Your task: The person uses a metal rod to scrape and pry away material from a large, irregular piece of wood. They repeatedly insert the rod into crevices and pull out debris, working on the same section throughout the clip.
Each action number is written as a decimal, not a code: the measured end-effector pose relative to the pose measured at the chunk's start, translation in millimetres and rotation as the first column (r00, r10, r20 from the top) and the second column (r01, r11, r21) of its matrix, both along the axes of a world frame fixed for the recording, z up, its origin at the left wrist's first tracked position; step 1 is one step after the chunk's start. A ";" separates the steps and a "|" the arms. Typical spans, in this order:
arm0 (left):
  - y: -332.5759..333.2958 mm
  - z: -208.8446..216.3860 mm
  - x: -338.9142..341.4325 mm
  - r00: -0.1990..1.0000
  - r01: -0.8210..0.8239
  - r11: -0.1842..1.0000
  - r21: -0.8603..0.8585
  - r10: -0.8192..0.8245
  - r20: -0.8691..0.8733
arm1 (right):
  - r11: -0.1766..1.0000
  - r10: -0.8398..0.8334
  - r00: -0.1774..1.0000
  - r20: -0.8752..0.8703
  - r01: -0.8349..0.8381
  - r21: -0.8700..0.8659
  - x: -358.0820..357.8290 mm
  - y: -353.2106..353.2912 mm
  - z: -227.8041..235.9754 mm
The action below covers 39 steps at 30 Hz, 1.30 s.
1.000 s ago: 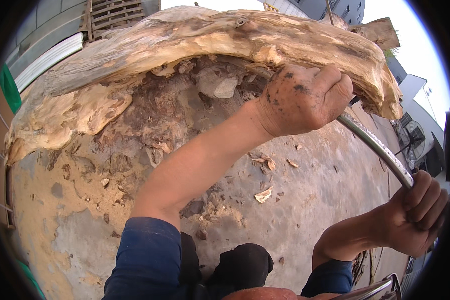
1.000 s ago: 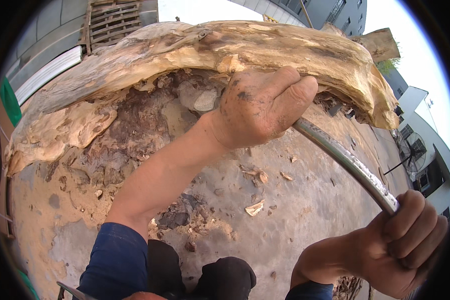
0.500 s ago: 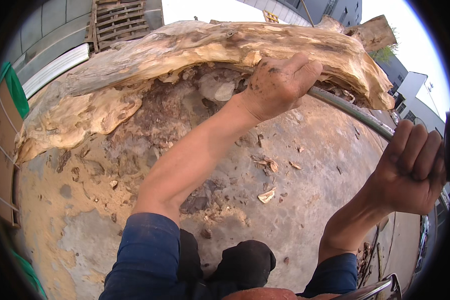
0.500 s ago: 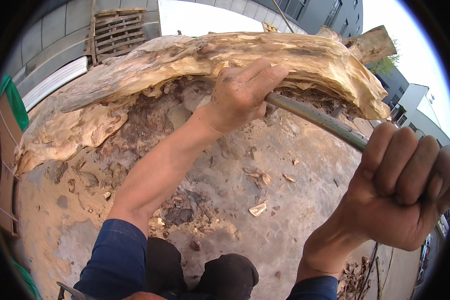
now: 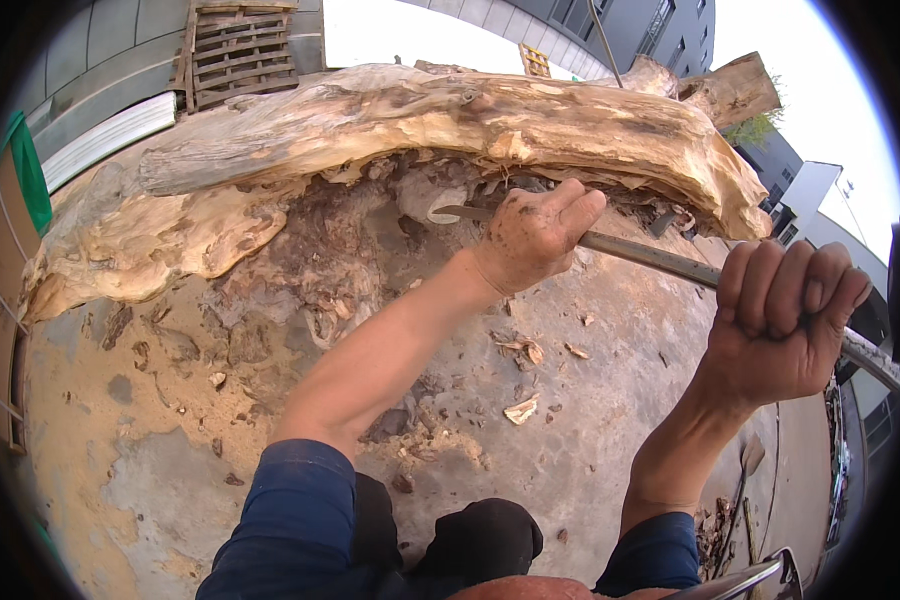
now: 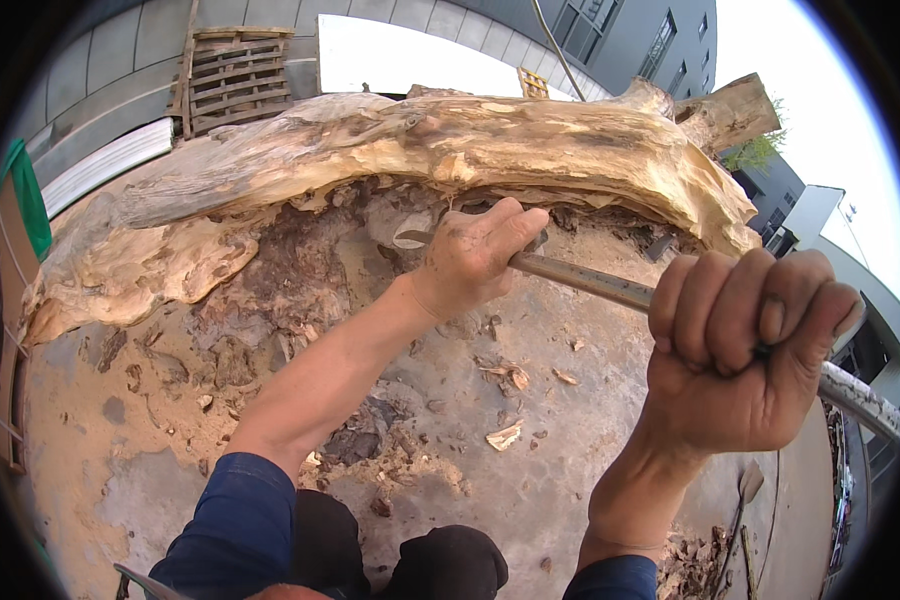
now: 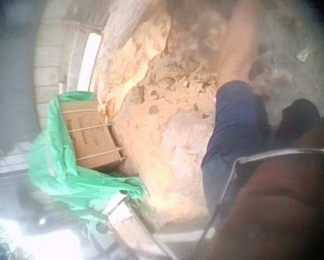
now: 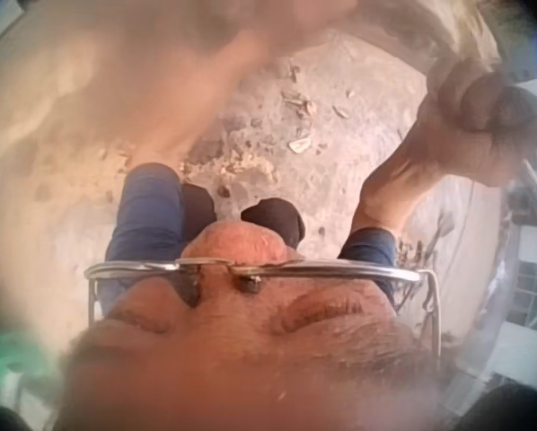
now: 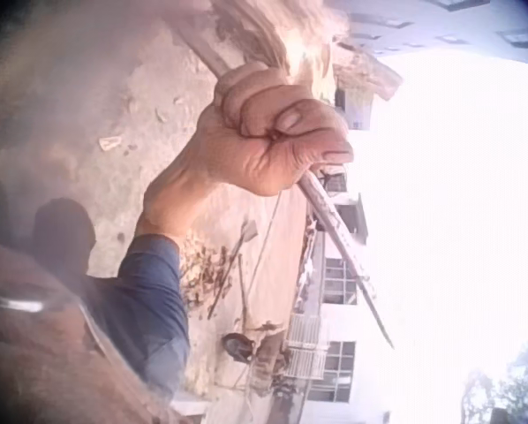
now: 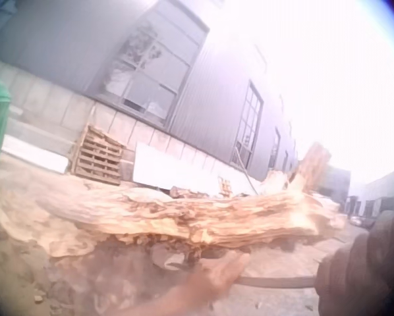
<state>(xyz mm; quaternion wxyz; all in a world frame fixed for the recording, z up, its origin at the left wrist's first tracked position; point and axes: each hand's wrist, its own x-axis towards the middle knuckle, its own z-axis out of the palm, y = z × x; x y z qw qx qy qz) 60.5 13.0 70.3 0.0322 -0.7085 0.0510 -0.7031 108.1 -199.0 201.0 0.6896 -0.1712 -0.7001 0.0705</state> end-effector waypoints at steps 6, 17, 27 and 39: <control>-13.2 16.4 -6.8 0.997 -0.075 0.989 0.128 0.077 -0.006 | 0.993 0.030 0.985 -0.171 -0.010 0.117 17.2 -29.1 -22.7; 14.8 19.1 -9.6 0.983 -0.174 0.972 0.158 0.182 -0.036 | 0.990 -0.028 0.964 -0.266 0.064 0.127 22.1 -0.2 -42.3; 19.3 23.3 -6.2 0.960 -0.155 0.983 0.096 0.173 -0.219 | 0.990 0.053 0.962 -0.266 -0.017 0.137 34.8 4.6 -27.2; 11.7 -8.2 -15.1 0.967 -0.244 0.963 0.113 0.251 -0.050 | 0.997 0.055 0.947 -0.316 -0.067 -0.028 33.8 25.2 -31.8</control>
